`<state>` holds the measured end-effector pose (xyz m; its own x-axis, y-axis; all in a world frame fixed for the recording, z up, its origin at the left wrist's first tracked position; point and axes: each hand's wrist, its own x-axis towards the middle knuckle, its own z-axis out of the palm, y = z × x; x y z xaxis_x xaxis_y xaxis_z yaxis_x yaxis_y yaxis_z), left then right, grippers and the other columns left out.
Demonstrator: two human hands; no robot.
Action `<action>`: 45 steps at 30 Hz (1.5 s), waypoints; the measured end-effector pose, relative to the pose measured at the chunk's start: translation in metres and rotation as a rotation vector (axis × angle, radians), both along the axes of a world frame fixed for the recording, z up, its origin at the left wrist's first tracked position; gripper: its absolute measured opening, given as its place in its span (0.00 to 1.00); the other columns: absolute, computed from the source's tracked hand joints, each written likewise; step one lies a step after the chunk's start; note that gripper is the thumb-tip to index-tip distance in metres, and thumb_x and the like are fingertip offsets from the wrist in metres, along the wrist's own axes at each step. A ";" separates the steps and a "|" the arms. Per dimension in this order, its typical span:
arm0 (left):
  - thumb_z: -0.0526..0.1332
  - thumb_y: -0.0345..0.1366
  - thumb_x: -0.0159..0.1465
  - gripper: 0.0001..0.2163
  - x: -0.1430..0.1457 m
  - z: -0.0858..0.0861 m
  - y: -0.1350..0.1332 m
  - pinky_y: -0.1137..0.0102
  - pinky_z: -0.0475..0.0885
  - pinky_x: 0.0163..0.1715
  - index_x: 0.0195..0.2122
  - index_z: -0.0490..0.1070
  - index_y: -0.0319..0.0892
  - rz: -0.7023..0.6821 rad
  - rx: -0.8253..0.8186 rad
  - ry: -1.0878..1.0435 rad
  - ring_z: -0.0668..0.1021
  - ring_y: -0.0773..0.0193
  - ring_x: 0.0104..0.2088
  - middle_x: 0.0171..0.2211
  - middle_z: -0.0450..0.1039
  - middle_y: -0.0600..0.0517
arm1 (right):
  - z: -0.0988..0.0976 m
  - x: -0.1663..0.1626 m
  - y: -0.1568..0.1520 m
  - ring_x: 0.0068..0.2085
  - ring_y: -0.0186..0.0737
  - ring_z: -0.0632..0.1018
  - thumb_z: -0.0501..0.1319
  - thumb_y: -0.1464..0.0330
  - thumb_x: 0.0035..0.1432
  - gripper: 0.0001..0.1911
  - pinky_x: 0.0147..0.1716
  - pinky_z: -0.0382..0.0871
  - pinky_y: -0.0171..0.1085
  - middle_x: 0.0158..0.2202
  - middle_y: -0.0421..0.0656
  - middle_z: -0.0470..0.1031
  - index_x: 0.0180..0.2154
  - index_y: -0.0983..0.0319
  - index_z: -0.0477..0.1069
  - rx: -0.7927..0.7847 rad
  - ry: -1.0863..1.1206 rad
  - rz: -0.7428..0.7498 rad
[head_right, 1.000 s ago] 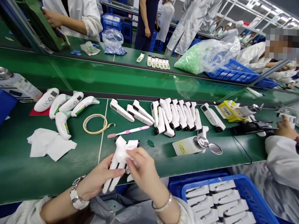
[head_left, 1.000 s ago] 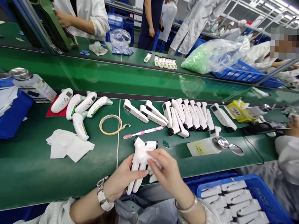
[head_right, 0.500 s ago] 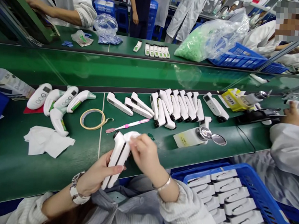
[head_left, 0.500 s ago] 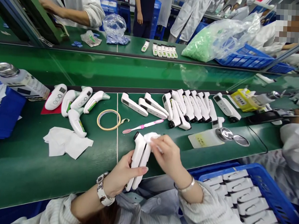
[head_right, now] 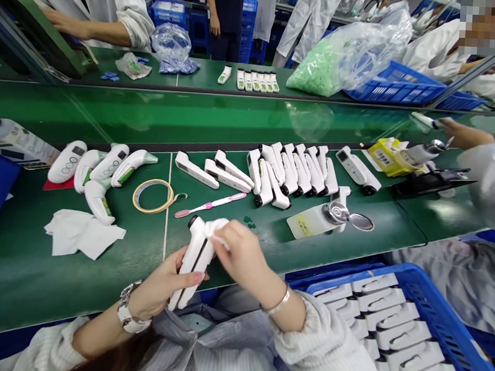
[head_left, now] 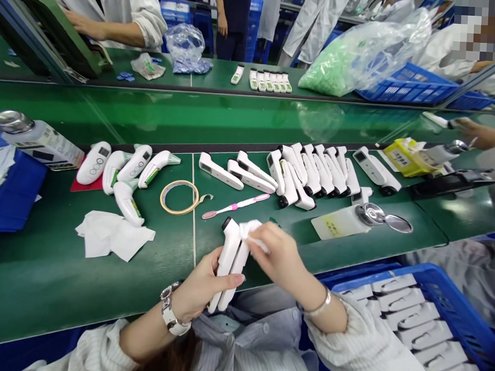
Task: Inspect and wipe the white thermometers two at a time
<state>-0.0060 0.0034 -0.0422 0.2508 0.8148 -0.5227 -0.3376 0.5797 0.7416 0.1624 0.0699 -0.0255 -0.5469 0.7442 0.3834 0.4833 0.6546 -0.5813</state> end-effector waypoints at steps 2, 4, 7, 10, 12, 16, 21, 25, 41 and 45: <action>0.70 0.38 0.48 0.21 0.000 -0.001 0.000 0.72 0.63 0.31 0.41 0.67 0.40 0.005 0.024 -0.002 0.72 0.65 0.33 0.31 0.69 0.54 | 0.000 0.001 -0.001 0.33 0.38 0.72 0.56 0.71 0.60 0.03 0.32 0.68 0.36 0.32 0.44 0.69 0.36 0.61 0.67 -0.034 -0.018 0.072; 0.70 0.38 0.49 0.21 0.000 -0.001 0.000 0.72 0.63 0.31 0.42 0.67 0.40 -0.013 0.030 0.001 0.72 0.65 0.33 0.32 0.69 0.53 | 0.001 0.001 -0.001 0.33 0.38 0.72 0.55 0.71 0.60 0.03 0.32 0.68 0.36 0.31 0.44 0.69 0.36 0.61 0.67 -0.010 -0.015 0.035; 0.70 0.38 0.49 0.21 0.000 -0.001 0.000 0.72 0.63 0.31 0.41 0.67 0.39 -0.025 0.026 0.015 0.72 0.64 0.33 0.31 0.68 0.53 | 0.002 0.002 0.000 0.33 0.39 0.72 0.55 0.71 0.61 0.03 0.32 0.68 0.37 0.31 0.44 0.69 0.35 0.61 0.67 -0.006 -0.034 0.019; 0.70 0.38 0.48 0.21 0.001 0.000 0.000 0.72 0.63 0.31 0.40 0.67 0.39 -0.001 0.034 0.022 0.72 0.65 0.32 0.30 0.68 0.54 | 0.003 0.003 0.001 0.33 0.39 0.71 0.55 0.71 0.61 0.03 0.32 0.67 0.36 0.31 0.44 0.69 0.36 0.61 0.67 -0.033 -0.054 0.096; 0.70 0.39 0.49 0.21 0.001 0.001 0.000 0.72 0.62 0.30 0.41 0.66 0.39 -0.018 0.029 0.024 0.72 0.65 0.32 0.31 0.68 0.53 | 0.003 0.003 0.002 0.33 0.39 0.72 0.55 0.71 0.61 0.03 0.32 0.67 0.36 0.31 0.44 0.69 0.35 0.61 0.67 -0.005 -0.037 0.035; 0.70 0.38 0.49 0.20 0.001 0.001 0.000 0.73 0.62 0.29 0.39 0.66 0.39 -0.001 0.054 0.022 0.70 0.68 0.30 0.29 0.66 0.55 | 0.003 0.003 0.001 0.33 0.39 0.71 0.55 0.71 0.60 0.03 0.31 0.67 0.36 0.31 0.44 0.69 0.35 0.61 0.67 -0.017 -0.060 0.092; 0.70 0.38 0.49 0.20 0.001 -0.001 -0.001 0.73 0.62 0.29 0.40 0.66 0.39 -0.028 0.039 0.031 0.72 0.67 0.31 0.31 0.68 0.53 | 0.002 0.000 -0.002 0.32 0.39 0.72 0.55 0.71 0.60 0.04 0.31 0.67 0.36 0.30 0.44 0.69 0.33 0.62 0.68 0.015 -0.045 -0.010; 0.70 0.38 0.49 0.20 0.002 -0.002 -0.001 0.74 0.63 0.27 0.40 0.66 0.39 -0.007 0.051 0.031 0.72 0.68 0.30 0.31 0.70 0.53 | 0.000 0.005 0.002 0.30 0.36 0.72 0.58 0.71 0.57 0.03 0.30 0.67 0.33 0.28 0.41 0.70 0.31 0.60 0.69 0.017 -0.019 -0.061; 0.68 0.32 0.52 0.19 -0.002 0.003 0.000 0.75 0.68 0.31 0.45 0.69 0.40 0.022 0.048 -0.071 0.75 0.69 0.33 0.49 0.71 0.45 | 0.058 0.119 0.004 0.38 0.46 0.75 0.64 0.70 0.50 0.04 0.41 0.66 0.43 0.30 0.48 0.72 0.30 0.64 0.73 0.730 0.108 -0.979; 0.68 0.32 0.52 0.19 -0.003 0.003 0.002 0.75 0.68 0.30 0.45 0.69 0.40 0.018 0.024 -0.074 0.75 0.70 0.33 0.50 0.70 0.45 | 0.054 0.158 0.026 0.33 0.45 0.76 0.61 0.65 0.55 0.07 0.31 0.66 0.39 0.31 0.49 0.74 0.33 0.62 0.74 0.477 -0.318 -0.863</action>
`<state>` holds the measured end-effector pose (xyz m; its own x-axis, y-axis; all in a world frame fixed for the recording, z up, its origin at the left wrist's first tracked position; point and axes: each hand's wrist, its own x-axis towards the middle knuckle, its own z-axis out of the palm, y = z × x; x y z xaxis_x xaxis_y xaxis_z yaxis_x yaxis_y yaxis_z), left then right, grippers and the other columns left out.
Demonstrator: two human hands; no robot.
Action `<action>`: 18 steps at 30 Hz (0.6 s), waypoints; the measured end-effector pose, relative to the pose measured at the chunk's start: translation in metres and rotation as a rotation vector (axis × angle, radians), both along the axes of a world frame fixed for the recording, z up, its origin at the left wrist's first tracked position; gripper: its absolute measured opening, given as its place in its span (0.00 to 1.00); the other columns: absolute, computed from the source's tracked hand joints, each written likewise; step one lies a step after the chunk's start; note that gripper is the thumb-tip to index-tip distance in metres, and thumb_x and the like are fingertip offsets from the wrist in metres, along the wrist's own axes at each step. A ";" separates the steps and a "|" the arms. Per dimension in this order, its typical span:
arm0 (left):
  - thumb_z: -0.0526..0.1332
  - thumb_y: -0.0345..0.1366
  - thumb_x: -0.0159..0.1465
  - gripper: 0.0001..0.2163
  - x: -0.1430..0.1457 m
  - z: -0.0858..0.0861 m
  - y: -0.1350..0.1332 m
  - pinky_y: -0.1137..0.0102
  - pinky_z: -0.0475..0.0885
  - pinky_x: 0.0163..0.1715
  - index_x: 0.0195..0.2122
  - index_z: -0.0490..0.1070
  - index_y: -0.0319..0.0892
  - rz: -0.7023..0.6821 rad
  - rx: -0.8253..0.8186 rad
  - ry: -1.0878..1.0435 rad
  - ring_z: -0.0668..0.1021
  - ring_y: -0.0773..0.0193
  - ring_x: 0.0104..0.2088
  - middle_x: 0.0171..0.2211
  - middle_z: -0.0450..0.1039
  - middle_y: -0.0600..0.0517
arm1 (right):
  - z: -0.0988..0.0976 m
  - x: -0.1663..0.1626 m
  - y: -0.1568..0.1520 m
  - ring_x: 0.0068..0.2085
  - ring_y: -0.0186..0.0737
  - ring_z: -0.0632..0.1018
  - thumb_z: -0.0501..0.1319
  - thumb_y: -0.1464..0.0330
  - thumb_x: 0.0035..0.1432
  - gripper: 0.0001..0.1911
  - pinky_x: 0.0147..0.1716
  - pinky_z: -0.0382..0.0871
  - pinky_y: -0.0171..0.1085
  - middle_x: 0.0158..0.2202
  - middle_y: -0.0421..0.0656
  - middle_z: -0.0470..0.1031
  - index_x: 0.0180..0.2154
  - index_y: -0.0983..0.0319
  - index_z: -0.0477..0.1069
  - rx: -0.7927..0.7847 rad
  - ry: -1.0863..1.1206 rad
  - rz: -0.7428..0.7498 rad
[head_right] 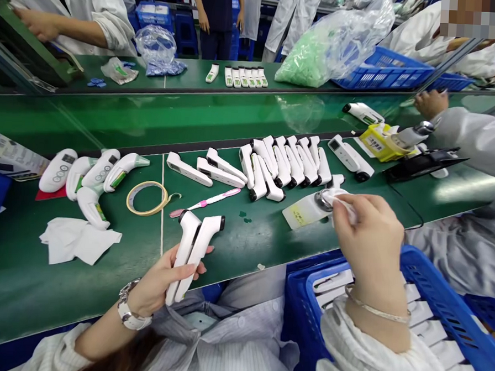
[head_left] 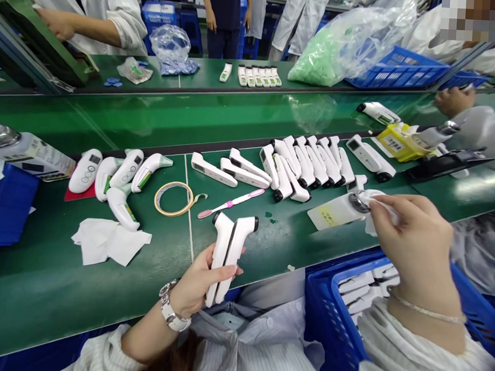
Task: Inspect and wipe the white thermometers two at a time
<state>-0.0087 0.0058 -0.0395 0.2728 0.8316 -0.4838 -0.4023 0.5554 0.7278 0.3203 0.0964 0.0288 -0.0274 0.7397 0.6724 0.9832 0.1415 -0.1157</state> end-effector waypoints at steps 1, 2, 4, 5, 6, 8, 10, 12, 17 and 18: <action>0.68 0.32 0.52 0.18 0.000 0.000 0.001 0.75 0.68 0.30 0.45 0.69 0.40 -0.003 -0.008 0.000 0.75 0.70 0.33 0.50 0.70 0.45 | -0.001 0.005 0.004 0.31 0.44 0.75 0.59 0.63 0.57 0.10 0.29 0.65 0.39 0.31 0.48 0.74 0.33 0.61 0.75 -0.068 -0.030 0.030; 0.68 0.32 0.52 0.18 0.000 0.000 0.001 0.75 0.68 0.30 0.45 0.69 0.39 -0.005 -0.016 -0.001 0.75 0.70 0.33 0.50 0.70 0.45 | -0.001 0.008 0.007 0.31 0.44 0.75 0.56 0.60 0.58 0.13 0.28 0.64 0.38 0.32 0.48 0.75 0.33 0.60 0.75 -0.121 -0.061 0.065; 0.67 0.31 0.53 0.18 0.000 0.000 0.001 0.75 0.69 0.30 0.45 0.69 0.39 -0.007 -0.024 -0.002 0.75 0.70 0.33 0.51 0.70 0.45 | 0.002 0.013 0.012 0.30 0.44 0.74 0.52 0.55 0.60 0.18 0.27 0.63 0.39 0.32 0.47 0.75 0.32 0.58 0.74 -0.183 -0.117 0.116; 0.67 0.31 0.53 0.18 0.000 0.000 0.001 0.75 0.69 0.31 0.45 0.69 0.39 -0.006 -0.025 -0.004 0.75 0.70 0.33 0.51 0.70 0.45 | 0.006 0.014 0.013 0.29 0.43 0.74 0.51 0.53 0.60 0.20 0.26 0.62 0.38 0.32 0.46 0.75 0.32 0.58 0.74 -0.206 -0.141 0.135; 0.67 0.31 0.53 0.17 0.000 0.000 0.001 0.75 0.69 0.31 0.45 0.69 0.39 -0.004 -0.026 -0.007 0.75 0.70 0.33 0.51 0.69 0.45 | 0.009 0.014 0.014 0.28 0.43 0.74 0.51 0.52 0.60 0.20 0.25 0.61 0.38 0.32 0.46 0.75 0.31 0.57 0.74 -0.220 -0.159 0.142; 0.66 0.30 0.54 0.17 -0.001 0.000 0.001 0.75 0.70 0.31 0.45 0.69 0.39 -0.001 -0.028 -0.012 0.75 0.70 0.33 0.52 0.69 0.44 | 0.017 0.008 0.013 0.28 0.42 0.74 0.52 0.54 0.60 0.18 0.23 0.60 0.38 0.31 0.45 0.75 0.30 0.57 0.74 -0.218 -0.174 0.133; 0.66 0.30 0.54 0.17 -0.001 0.000 0.000 0.75 0.70 0.31 0.45 0.69 0.38 0.002 -0.036 -0.020 0.75 0.70 0.33 0.52 0.69 0.44 | 0.020 -0.007 0.007 0.29 0.42 0.74 0.56 0.58 0.59 0.13 0.25 0.61 0.38 0.31 0.45 0.75 0.31 0.58 0.74 -0.168 -0.124 0.135; 0.66 0.32 0.55 0.16 -0.001 0.000 0.001 0.75 0.71 0.31 0.45 0.68 0.37 0.009 -0.055 -0.031 0.76 0.69 0.33 0.51 0.70 0.43 | 0.015 -0.033 -0.002 0.32 0.42 0.75 0.59 0.64 0.57 0.07 0.28 0.64 0.38 0.33 0.46 0.75 0.34 0.59 0.74 -0.109 0.030 0.222; 0.64 0.36 0.58 0.17 0.002 0.003 0.003 0.74 0.72 0.31 0.46 0.66 0.35 0.064 -0.126 -0.048 0.78 0.65 0.34 0.46 0.73 0.40 | -0.034 -0.115 -0.018 0.32 0.39 0.75 0.59 0.72 0.56 0.03 0.31 0.69 0.37 0.31 0.44 0.73 0.33 0.60 0.71 -0.330 0.438 0.615; 0.64 0.36 0.58 0.17 0.003 0.003 0.003 0.75 0.72 0.31 0.46 0.66 0.35 0.069 -0.136 -0.050 0.78 0.65 0.33 0.45 0.73 0.40 | -0.045 -0.129 -0.019 0.33 0.39 0.75 0.58 0.73 0.56 0.04 0.32 0.69 0.37 0.32 0.44 0.73 0.34 0.60 0.71 -0.380 0.479 0.643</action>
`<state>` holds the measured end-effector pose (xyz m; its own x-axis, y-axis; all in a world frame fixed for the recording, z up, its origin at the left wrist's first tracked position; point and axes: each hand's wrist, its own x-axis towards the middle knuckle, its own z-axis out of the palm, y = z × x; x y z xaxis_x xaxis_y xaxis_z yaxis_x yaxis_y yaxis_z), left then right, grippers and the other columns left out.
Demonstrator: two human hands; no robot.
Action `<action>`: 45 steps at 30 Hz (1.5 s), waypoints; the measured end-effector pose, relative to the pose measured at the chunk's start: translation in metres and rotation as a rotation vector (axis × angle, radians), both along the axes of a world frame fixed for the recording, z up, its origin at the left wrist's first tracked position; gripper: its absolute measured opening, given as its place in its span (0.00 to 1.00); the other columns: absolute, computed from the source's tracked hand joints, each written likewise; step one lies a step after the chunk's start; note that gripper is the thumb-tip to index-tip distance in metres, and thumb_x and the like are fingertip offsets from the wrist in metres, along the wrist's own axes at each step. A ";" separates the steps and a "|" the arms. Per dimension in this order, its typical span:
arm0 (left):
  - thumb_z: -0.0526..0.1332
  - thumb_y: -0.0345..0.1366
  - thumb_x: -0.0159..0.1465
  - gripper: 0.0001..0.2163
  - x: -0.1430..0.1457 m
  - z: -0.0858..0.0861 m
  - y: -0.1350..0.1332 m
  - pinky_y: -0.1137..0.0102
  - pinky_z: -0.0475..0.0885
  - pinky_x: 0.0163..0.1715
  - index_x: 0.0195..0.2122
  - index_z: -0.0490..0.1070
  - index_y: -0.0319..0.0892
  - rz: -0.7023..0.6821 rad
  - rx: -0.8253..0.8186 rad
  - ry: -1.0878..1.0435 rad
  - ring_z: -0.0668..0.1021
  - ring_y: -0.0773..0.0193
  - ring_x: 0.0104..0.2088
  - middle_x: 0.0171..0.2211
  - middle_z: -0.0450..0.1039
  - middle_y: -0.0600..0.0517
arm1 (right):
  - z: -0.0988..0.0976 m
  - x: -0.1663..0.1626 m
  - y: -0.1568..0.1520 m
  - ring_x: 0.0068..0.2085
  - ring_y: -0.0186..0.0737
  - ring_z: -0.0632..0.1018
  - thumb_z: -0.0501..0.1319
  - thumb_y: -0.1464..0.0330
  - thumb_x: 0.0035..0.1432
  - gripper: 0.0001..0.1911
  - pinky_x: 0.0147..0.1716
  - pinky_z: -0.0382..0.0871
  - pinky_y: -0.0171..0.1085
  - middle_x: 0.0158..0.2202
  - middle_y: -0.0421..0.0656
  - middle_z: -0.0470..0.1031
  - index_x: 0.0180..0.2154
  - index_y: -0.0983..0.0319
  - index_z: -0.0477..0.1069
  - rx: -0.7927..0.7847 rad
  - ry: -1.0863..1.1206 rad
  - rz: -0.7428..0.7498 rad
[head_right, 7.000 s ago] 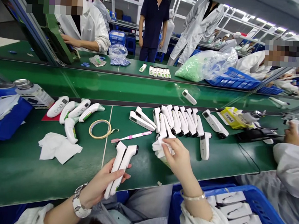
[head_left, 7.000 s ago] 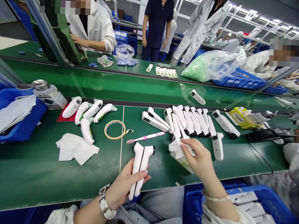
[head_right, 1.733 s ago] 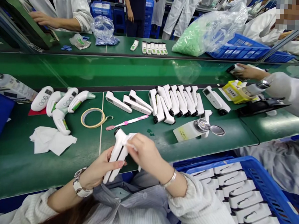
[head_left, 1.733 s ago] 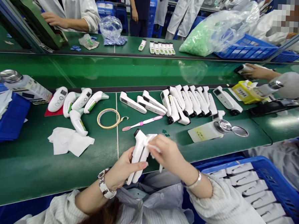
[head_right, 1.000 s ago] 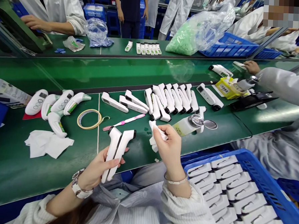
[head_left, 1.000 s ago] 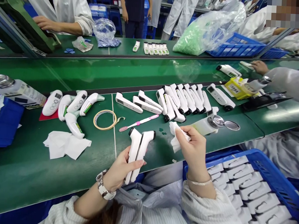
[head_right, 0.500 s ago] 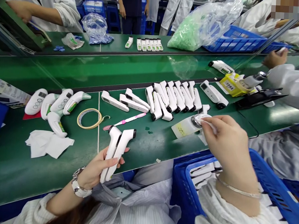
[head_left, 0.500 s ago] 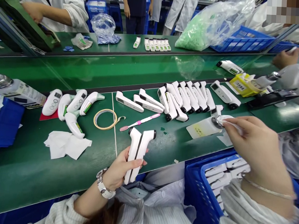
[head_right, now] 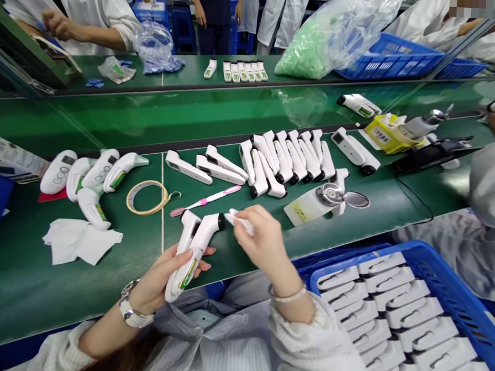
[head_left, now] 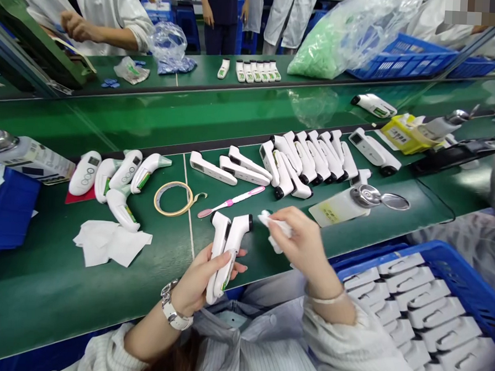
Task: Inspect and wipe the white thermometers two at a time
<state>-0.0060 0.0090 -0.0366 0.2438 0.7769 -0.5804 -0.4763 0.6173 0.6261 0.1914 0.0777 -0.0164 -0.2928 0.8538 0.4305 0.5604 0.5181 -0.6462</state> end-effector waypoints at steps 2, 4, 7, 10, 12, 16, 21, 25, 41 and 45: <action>0.64 0.36 0.57 0.17 0.001 0.001 0.001 0.75 0.72 0.30 0.46 0.66 0.35 0.003 -0.012 -0.003 0.79 0.65 0.33 0.44 0.74 0.40 | -0.017 -0.020 -0.001 0.34 0.38 0.75 0.57 0.74 0.56 0.05 0.34 0.70 0.36 0.33 0.43 0.72 0.35 0.60 0.70 -0.069 0.030 0.042; 0.65 0.36 0.56 0.17 0.002 0.001 0.001 0.75 0.72 0.30 0.46 0.67 0.36 0.003 -0.019 -0.003 0.79 0.65 0.32 0.43 0.74 0.41 | -0.027 -0.030 0.001 0.34 0.37 0.75 0.57 0.74 0.56 0.06 0.35 0.70 0.35 0.33 0.43 0.71 0.36 0.61 0.70 -0.098 0.029 0.057; 0.66 0.36 0.55 0.17 0.002 0.002 0.002 0.75 0.73 0.30 0.44 0.68 0.36 0.010 -0.033 -0.002 0.79 0.65 0.32 0.43 0.75 0.42 | -0.031 -0.034 0.004 0.33 0.38 0.74 0.58 0.73 0.55 0.04 0.34 0.70 0.36 0.31 0.43 0.70 0.34 0.61 0.70 -0.092 -0.001 0.020; 0.67 0.37 0.54 0.18 0.002 0.002 0.002 0.75 0.73 0.30 0.44 0.69 0.37 0.012 -0.046 -0.009 0.79 0.65 0.32 0.42 0.75 0.43 | -0.030 -0.033 0.005 0.33 0.40 0.74 0.57 0.73 0.56 0.04 0.35 0.69 0.38 0.32 0.44 0.70 0.33 0.61 0.70 -0.073 -0.039 -0.027; 0.68 0.37 0.53 0.18 0.002 0.002 0.001 0.75 0.72 0.29 0.44 0.69 0.37 0.016 -0.047 -0.013 0.79 0.64 0.32 0.42 0.75 0.43 | -0.030 -0.032 0.004 0.33 0.39 0.74 0.57 0.73 0.55 0.04 0.34 0.69 0.37 0.31 0.43 0.70 0.32 0.61 0.69 -0.070 -0.068 -0.016; 0.66 0.37 0.55 0.18 0.001 0.000 0.001 0.75 0.72 0.29 0.44 0.68 0.36 0.006 -0.031 -0.022 0.79 0.64 0.33 0.43 0.74 0.42 | -0.030 -0.033 0.004 0.33 0.40 0.74 0.57 0.73 0.56 0.04 0.34 0.69 0.37 0.32 0.44 0.71 0.32 0.60 0.69 -0.053 -0.103 -0.029; 0.65 0.36 0.57 0.17 0.001 0.000 0.002 0.75 0.72 0.30 0.45 0.67 0.36 -0.004 -0.018 -0.015 0.79 0.64 0.33 0.43 0.73 0.42 | -0.029 -0.033 0.004 0.32 0.39 0.74 0.57 0.73 0.55 0.03 0.33 0.69 0.35 0.31 0.43 0.71 0.32 0.60 0.68 -0.045 -0.142 0.003; 0.64 0.35 0.58 0.17 0.001 0.001 0.002 0.76 0.72 0.30 0.46 0.66 0.36 -0.009 -0.019 -0.019 0.79 0.64 0.33 0.43 0.73 0.42 | -0.029 -0.033 0.004 0.33 0.40 0.75 0.56 0.74 0.55 0.03 0.33 0.69 0.36 0.31 0.44 0.71 0.32 0.61 0.68 -0.019 -0.160 -0.021; 0.67 0.36 0.53 0.18 0.002 0.002 0.002 0.75 0.71 0.28 0.44 0.69 0.36 0.021 -0.044 -0.022 0.79 0.63 0.32 0.41 0.75 0.43 | -0.022 -0.036 0.003 0.31 0.40 0.74 0.56 0.74 0.55 0.05 0.28 0.65 0.35 0.31 0.44 0.71 0.31 0.61 0.69 0.016 -0.332 -0.043; 0.67 0.36 0.54 0.17 0.002 0.002 0.002 0.75 0.71 0.28 0.43 0.68 0.36 0.022 -0.036 -0.024 0.79 0.63 0.32 0.40 0.75 0.43 | -0.020 -0.032 0.005 0.30 0.40 0.74 0.57 0.74 0.54 0.04 0.27 0.65 0.35 0.30 0.43 0.71 0.31 0.61 0.70 0.015 -0.336 -0.039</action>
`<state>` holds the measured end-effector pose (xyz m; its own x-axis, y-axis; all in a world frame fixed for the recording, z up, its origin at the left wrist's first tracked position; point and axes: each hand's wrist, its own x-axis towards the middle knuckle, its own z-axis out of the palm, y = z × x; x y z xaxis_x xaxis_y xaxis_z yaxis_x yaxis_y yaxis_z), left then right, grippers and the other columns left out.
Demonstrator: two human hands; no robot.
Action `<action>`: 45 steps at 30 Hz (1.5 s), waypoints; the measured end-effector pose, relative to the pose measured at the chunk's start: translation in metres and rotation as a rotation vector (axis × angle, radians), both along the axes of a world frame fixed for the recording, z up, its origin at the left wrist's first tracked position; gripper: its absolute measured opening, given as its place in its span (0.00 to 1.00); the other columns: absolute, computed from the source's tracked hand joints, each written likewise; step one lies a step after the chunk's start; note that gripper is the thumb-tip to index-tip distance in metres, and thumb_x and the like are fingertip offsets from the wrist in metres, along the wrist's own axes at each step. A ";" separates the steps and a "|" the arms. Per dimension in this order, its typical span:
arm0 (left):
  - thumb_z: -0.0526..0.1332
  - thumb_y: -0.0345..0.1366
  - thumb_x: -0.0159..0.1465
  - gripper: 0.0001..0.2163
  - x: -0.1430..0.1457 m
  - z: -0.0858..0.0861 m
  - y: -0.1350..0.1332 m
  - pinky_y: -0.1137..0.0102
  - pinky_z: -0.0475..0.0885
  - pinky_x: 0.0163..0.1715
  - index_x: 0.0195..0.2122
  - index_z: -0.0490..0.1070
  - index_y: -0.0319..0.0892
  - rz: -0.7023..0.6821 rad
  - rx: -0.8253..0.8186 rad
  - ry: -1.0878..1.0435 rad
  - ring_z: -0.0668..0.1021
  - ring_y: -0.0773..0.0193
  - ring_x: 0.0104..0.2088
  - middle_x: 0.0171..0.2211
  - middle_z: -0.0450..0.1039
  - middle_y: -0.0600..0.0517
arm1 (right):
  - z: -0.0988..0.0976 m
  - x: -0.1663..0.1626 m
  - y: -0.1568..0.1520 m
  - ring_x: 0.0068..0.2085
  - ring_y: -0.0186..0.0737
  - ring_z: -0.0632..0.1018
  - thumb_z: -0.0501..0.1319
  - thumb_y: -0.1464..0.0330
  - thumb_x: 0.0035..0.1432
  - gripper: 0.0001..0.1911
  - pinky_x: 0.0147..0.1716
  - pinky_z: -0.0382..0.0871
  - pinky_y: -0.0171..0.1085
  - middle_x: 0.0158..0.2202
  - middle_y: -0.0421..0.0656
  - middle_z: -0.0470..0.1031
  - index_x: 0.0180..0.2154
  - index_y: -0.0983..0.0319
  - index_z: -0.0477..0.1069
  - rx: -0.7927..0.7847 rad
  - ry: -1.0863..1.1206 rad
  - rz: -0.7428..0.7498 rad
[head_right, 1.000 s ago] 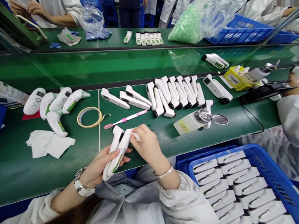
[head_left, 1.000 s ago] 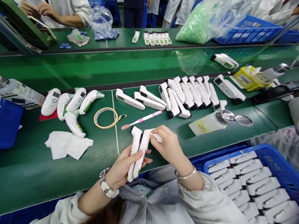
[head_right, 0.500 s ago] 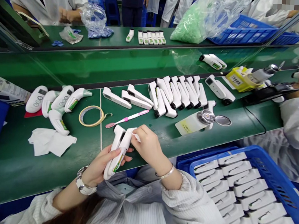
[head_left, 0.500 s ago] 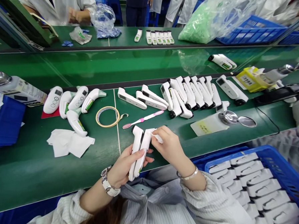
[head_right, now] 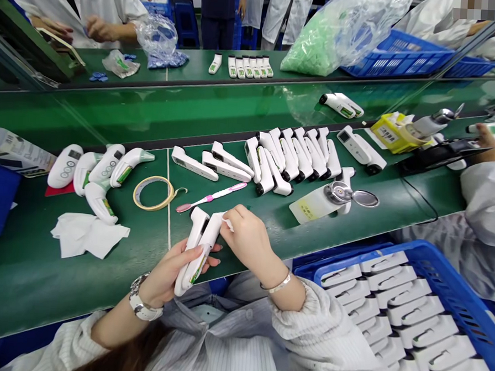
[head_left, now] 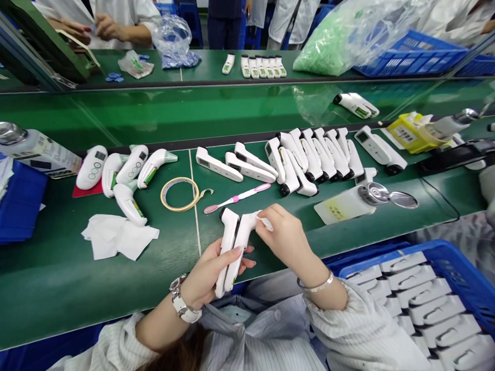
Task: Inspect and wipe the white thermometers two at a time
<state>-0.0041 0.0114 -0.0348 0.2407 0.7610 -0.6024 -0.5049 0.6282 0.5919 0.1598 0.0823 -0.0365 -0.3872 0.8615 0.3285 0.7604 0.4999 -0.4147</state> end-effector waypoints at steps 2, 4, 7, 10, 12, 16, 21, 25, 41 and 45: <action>0.66 0.35 0.54 0.17 0.000 0.000 0.000 0.75 0.71 0.28 0.44 0.67 0.35 -0.002 0.001 -0.003 0.79 0.63 0.32 0.41 0.75 0.43 | 0.005 0.009 0.004 0.31 0.41 0.74 0.57 0.74 0.54 0.04 0.29 0.66 0.36 0.30 0.44 0.72 0.31 0.62 0.70 0.019 0.023 -0.038; 0.66 0.35 0.55 0.17 -0.001 0.000 -0.001 0.75 0.71 0.27 0.44 0.67 0.35 -0.004 -0.006 -0.004 0.79 0.63 0.32 0.41 0.75 0.42 | 0.013 0.019 0.008 0.32 0.40 0.75 0.57 0.72 0.55 0.03 0.31 0.67 0.36 0.30 0.44 0.72 0.31 0.62 0.70 0.028 0.088 -0.083; 0.66 0.35 0.55 0.18 -0.002 0.000 -0.002 0.75 0.71 0.28 0.44 0.67 0.35 -0.004 -0.015 -0.005 0.79 0.63 0.32 0.42 0.75 0.41 | 0.021 0.028 0.008 0.28 0.37 0.74 0.58 0.69 0.56 0.04 0.28 0.67 0.34 0.28 0.41 0.73 0.31 0.61 0.70 -0.061 0.264 -0.136; 0.67 0.35 0.54 0.18 -0.002 -0.001 -0.001 0.75 0.72 0.28 0.44 0.67 0.36 -0.002 -0.023 -0.009 0.79 0.63 0.32 0.41 0.75 0.42 | 0.020 0.023 0.003 0.27 0.36 0.74 0.57 0.67 0.58 0.05 0.25 0.66 0.34 0.28 0.40 0.73 0.33 0.60 0.70 -0.174 0.358 -0.114; 0.67 0.35 0.54 0.18 -0.002 0.000 -0.001 0.75 0.72 0.28 0.44 0.68 0.36 -0.004 -0.024 -0.013 0.79 0.63 0.32 0.41 0.75 0.42 | 0.014 0.015 -0.001 0.30 0.38 0.75 0.56 0.69 0.58 0.04 0.28 0.68 0.34 0.31 0.41 0.73 0.34 0.60 0.70 -0.180 0.333 -0.032; 0.66 0.35 0.55 0.18 -0.002 0.000 0.001 0.76 0.72 0.28 0.44 0.67 0.35 -0.007 -0.019 -0.014 0.79 0.64 0.31 0.40 0.75 0.43 | 0.001 0.002 -0.003 0.33 0.39 0.75 0.56 0.71 0.57 0.05 0.33 0.69 0.36 0.31 0.43 0.71 0.34 0.61 0.70 -0.109 0.202 0.068; 0.65 0.35 0.56 0.16 0.000 0.001 0.001 0.76 0.72 0.28 0.44 0.67 0.35 -0.021 -0.006 0.000 0.79 0.64 0.32 0.42 0.74 0.43 | -0.004 0.000 -0.002 0.34 0.42 0.74 0.55 0.73 0.56 0.05 0.34 0.68 0.39 0.30 0.45 0.70 0.31 0.61 0.70 -0.048 0.146 0.002; 0.64 0.34 0.57 0.16 0.000 0.001 -0.001 0.76 0.72 0.28 0.45 0.66 0.35 -0.021 -0.001 -0.005 0.79 0.64 0.32 0.41 0.74 0.43 | -0.004 0.000 -0.001 0.34 0.41 0.74 0.56 0.72 0.56 0.04 0.33 0.69 0.36 0.30 0.43 0.71 0.31 0.60 0.70 -0.047 0.126 0.029; 0.62 0.32 0.59 0.14 0.000 -0.001 -0.001 0.77 0.72 0.28 0.46 0.66 0.35 -0.019 0.014 0.006 0.79 0.65 0.32 0.42 0.73 0.42 | -0.007 -0.007 -0.010 0.31 0.38 0.75 0.57 0.71 0.57 0.05 0.30 0.66 0.34 0.29 0.43 0.72 0.30 0.62 0.71 -0.053 0.151 -0.037; 0.62 0.32 0.59 0.14 0.000 -0.001 0.000 0.77 0.73 0.28 0.45 0.66 0.35 -0.017 0.010 0.004 0.79 0.64 0.32 0.43 0.73 0.42 | -0.010 -0.008 -0.012 0.32 0.40 0.74 0.56 0.72 0.56 0.05 0.31 0.66 0.36 0.28 0.44 0.71 0.29 0.63 0.70 -0.055 0.167 -0.081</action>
<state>-0.0039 0.0110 -0.0359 0.2511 0.7628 -0.5958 -0.4921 0.6307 0.6000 0.1515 0.0705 -0.0465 -0.2600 0.9062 0.3336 0.7155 0.4128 -0.5637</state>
